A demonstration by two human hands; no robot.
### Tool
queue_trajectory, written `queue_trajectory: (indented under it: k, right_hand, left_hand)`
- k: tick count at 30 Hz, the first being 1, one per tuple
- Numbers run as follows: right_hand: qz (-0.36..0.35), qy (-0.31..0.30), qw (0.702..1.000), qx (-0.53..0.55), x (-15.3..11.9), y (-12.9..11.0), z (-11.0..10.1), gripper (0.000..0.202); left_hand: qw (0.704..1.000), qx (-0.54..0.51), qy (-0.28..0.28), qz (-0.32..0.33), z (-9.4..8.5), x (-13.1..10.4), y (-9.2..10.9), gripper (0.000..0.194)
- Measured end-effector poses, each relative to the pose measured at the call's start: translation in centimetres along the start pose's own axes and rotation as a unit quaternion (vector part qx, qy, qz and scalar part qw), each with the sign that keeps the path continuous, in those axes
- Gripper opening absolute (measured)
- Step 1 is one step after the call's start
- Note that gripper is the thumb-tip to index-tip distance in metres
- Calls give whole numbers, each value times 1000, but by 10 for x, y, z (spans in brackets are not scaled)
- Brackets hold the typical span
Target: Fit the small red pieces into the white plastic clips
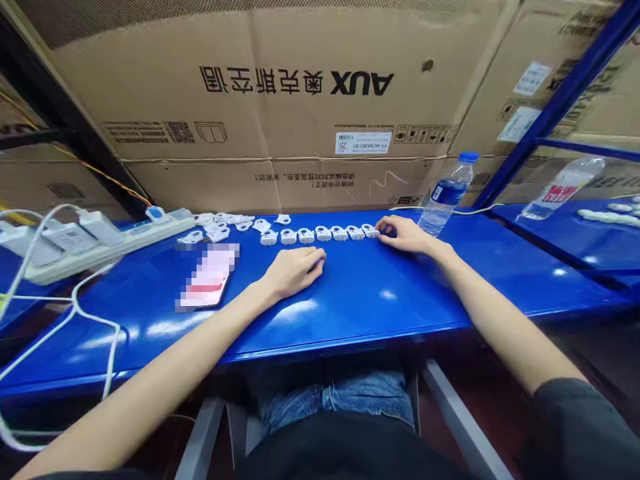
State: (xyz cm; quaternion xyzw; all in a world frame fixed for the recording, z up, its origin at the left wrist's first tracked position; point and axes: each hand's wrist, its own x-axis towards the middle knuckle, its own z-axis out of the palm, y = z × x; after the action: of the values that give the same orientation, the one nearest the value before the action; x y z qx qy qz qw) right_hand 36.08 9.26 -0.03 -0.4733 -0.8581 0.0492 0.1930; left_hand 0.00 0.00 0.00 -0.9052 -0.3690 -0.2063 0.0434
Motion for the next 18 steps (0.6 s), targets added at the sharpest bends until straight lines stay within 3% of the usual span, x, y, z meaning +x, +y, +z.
queue_trajectory:
  k: [6, 10, 14, 18]
  right_hand:
    - [15, 21, 999, -25, 1, -7, 1, 20]
    - [18, 106, 994, -24, 1, -20, -4, 17]
    - [-30, 175, 984, 5, 4, -54, 4, 15]
    - [-104, 189, 976, 25, 3, -100, 21, 11]
  left_hand:
    - [999, -41, -6, -11, -2, -3, -1, 20]
    - [997, -69, 15, -27, -2, -4, -2, 20]
    - [988, -127, 41, -77, -2, -4, -4, 18]
    - [970, -196, 69, -126, -1, -2, -6, 19]
